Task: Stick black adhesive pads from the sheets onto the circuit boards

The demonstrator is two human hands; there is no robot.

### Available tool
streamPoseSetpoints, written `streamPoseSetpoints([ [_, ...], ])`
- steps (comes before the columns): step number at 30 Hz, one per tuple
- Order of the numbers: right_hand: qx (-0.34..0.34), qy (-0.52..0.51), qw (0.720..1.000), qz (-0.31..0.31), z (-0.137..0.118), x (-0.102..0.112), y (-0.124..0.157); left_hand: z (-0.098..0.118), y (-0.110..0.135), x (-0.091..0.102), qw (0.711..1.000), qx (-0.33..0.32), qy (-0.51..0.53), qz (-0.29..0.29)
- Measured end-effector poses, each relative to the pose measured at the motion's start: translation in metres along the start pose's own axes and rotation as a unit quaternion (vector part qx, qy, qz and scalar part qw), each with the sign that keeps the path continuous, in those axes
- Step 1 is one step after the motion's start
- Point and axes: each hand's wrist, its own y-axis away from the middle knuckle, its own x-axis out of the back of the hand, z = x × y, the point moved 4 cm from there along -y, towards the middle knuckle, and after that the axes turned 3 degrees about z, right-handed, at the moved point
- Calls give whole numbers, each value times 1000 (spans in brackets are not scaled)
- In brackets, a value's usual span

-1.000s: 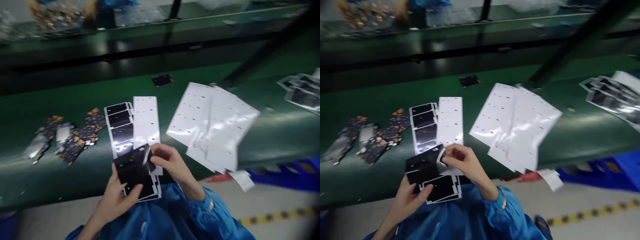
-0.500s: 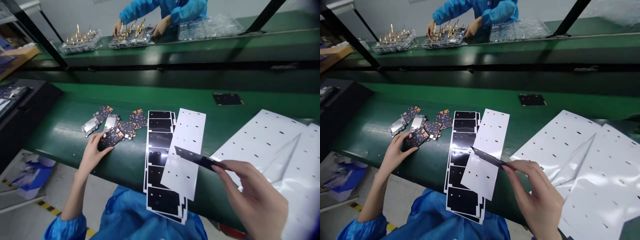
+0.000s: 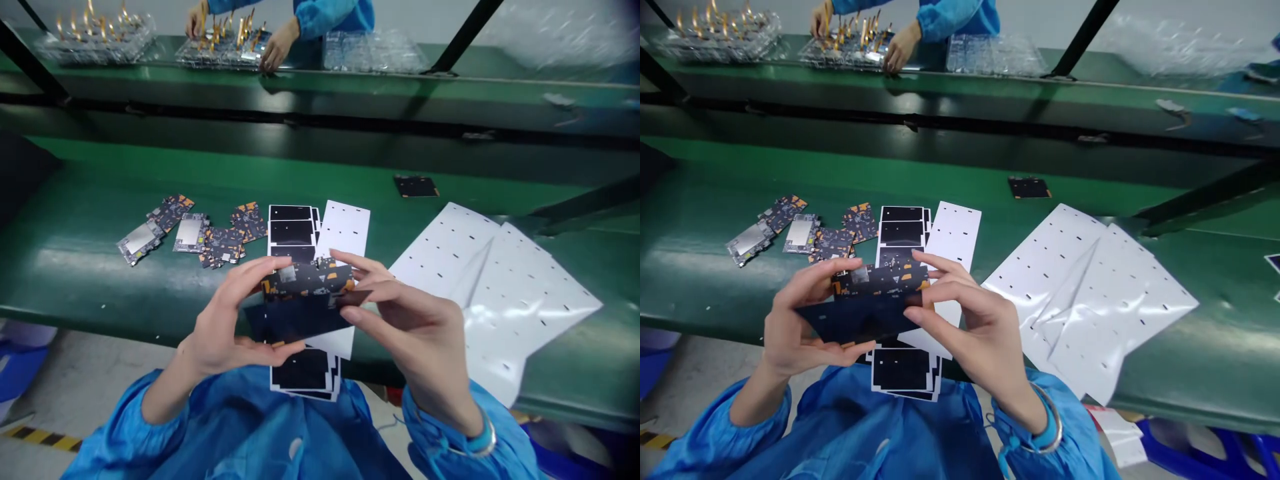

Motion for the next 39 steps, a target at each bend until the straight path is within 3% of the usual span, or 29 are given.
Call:
streamPoseSetpoints([
  [4, 8, 41, 999, -10, -7, 6, 5, 0, -2, 1, 996, 6, 92, 2],
  [10, -2, 44, 999, -25, -5, 12, 10, -3, 4, 3, 993, 49, 106, -1],
  [17, -62, 21, 998, -2, -3, 16, 13, -3, 3, -1, 992, 40, 123, -5],
  [31, -59, 28, 998, -22, -4, 19, 12, -4, 0, 0, 991, 9, 131, -22],
  [39, -52, 33, 998, -21, -5, 20, 11, -2, -5, -2, 992, -45, 118, -15],
])
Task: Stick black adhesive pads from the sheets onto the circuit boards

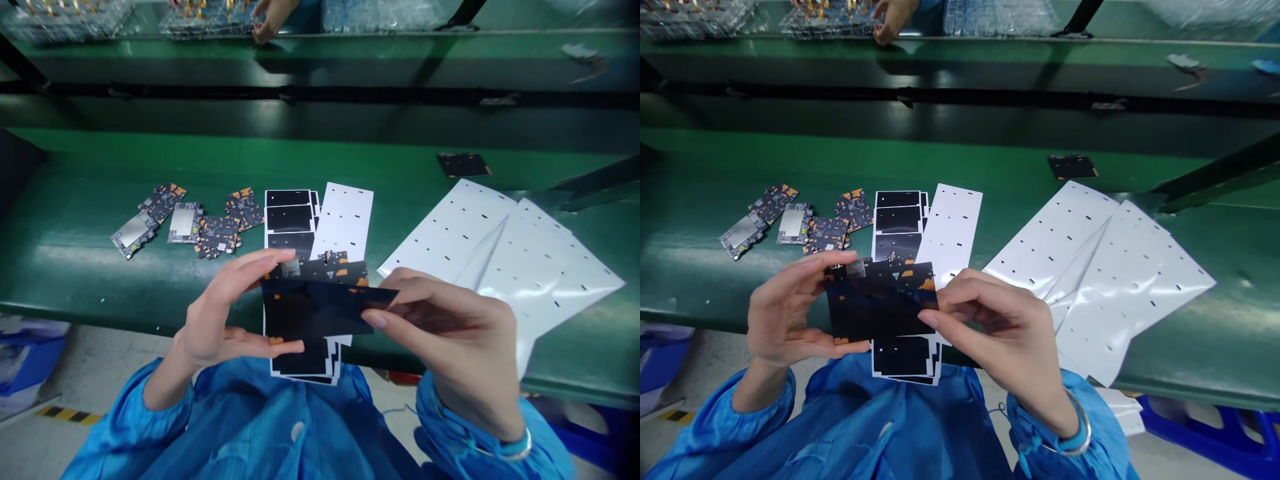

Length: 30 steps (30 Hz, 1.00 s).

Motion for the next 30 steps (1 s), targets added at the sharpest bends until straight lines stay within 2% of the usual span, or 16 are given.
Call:
streamPoseSetpoints([
  [2, 10, 13, 1000, 1, -1, -1, 0, 0, -1, 1, 1000, -13, -18, 1],
  [4, 31, 39, 999, 3, -3, -2, 0, 3, -1, 2, 997, -55, -55, -1],
  [7, 103, 155, 983, 2, -6, -2, 3, 12, 1, 0, 981, -110, -156, -42],
  [9, 161, 281, 946, -9, -5, 0, 6, 13, 0, -4, 966, -113, -198, -119],
  [11, 193, 403, 894, -13, 3, 4, 9, 6, -8, -7, 955, -110, -176, -210],
  [12, 193, 450, 872, -10, 9, 5, 10, -1, -17, -6, 955, -107, -152, -233],
  [14, 181, 498, 848, -8, 25, 2, 13, -24, -43, 3, 964, -79, -135, -214],
  [16, 181, 499, 847, -38, 46, -10, 17, -57, -72, 19, 973, -26, -186, -136],
  [18, 191, 489, 845, -109, 69, -25, 24, -88, -91, 34, 959, 38, -268, -89],
  [19, 189, 484, 843, -141, 80, -28, 29, -100, -93, 38, 944, 68, -309, -90],
  [20, 180, 479, 842, -170, 91, -27, 33, -108, -91, 39, 928, 93, -344, -109],
  [22, 143, 467, 849, -202, 109, -10, 42, -114, -73, 31, 895, 116, -386, -192],
  [25, 80, 443, 874, -184, 119, 40, 45, -108, -31, 3, 857, 116, -407, -295],
  [27, 74, 433, 886, -151, 112, 67, 37, -104, -7, -17, 846, 125, -421, -303],
  [28, 84, 431, 888, -132, 106, 73, 30, -103, 3, -27, 845, 129, -424, -299],
  [30, 124, 426, 890, -104, 93, 68, 7, -102, 16, -42, 851, 128, -419, -289],
])
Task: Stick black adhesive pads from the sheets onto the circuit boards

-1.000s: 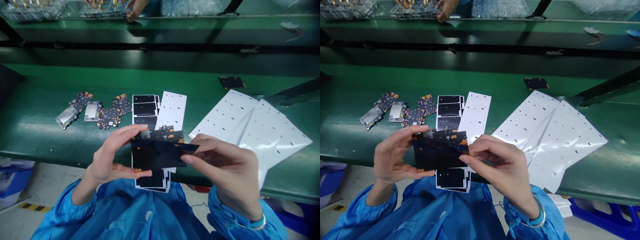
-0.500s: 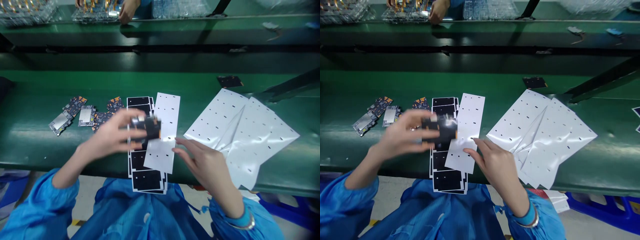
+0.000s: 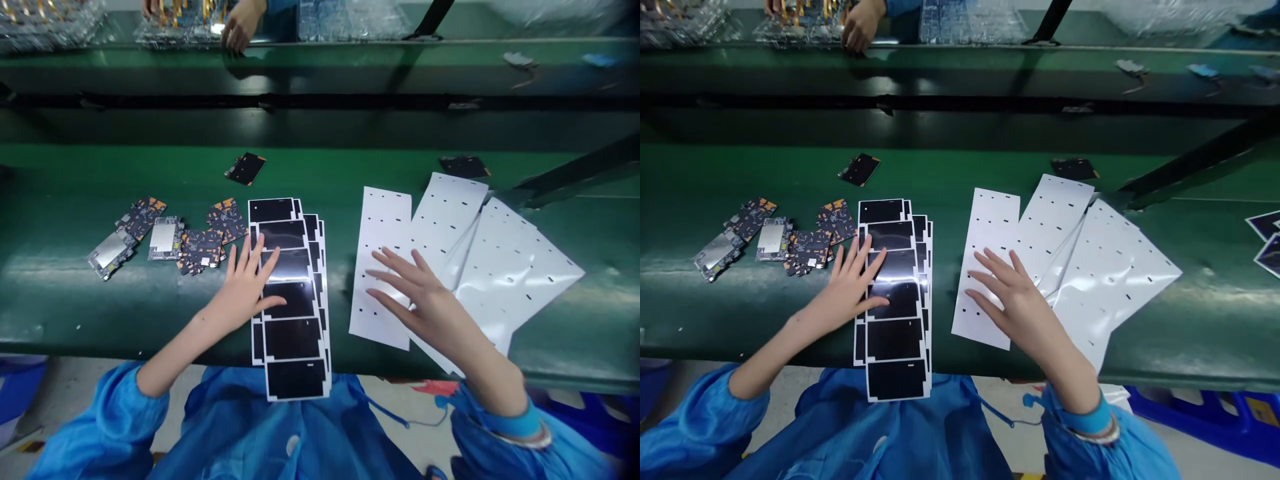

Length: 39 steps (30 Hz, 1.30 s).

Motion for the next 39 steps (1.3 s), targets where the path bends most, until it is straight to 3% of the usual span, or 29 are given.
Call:
streamPoseSetpoints([
  [2, 36, -12, 999, 15, -13, -7, -36, 8, 5, -7, 1000, -10, 15, 18],
  [5, 66, -62, 994, -58, -27, -43, -93, 13, 12, -8, 998, -20, 33, 44],
  [8, 49, -91, 990, -100, -26, -75, -129, 10, 17, -7, 997, -6, 52, 63],
  [12, 54, -96, 992, -64, -22, -86, -137, -2, 15, -7, 989, 48, 71, 123],
  [18, 55, -112, 992, -12, -29, -74, -123, -11, 1, 5, 964, 110, 160, 184],
  [21, 83, -129, 988, 28, -40, -54, -116, -5, -2, 18, 915, 132, 317, 214],
  [25, 109, -58, 987, 103, -65, -21, -106, 9, 2, 25, 779, 171, 548, 252],
  [27, 147, -6, 979, 142, -82, -8, -101, 17, 5, 26, 749, 177, 575, 277],
  [31, 256, 30, 952, 166, -107, 5, -94, 30, 8, 36, 780, 133, 522, 320],
  [35, 301, 37, 939, 161, -113, 9, -93, 38, 9, 50, 817, 78, 455, 345],
  [39, 317, 76, 932, 159, -113, 8, -91, 43, 8, 54, 842, 60, 425, 326],
])
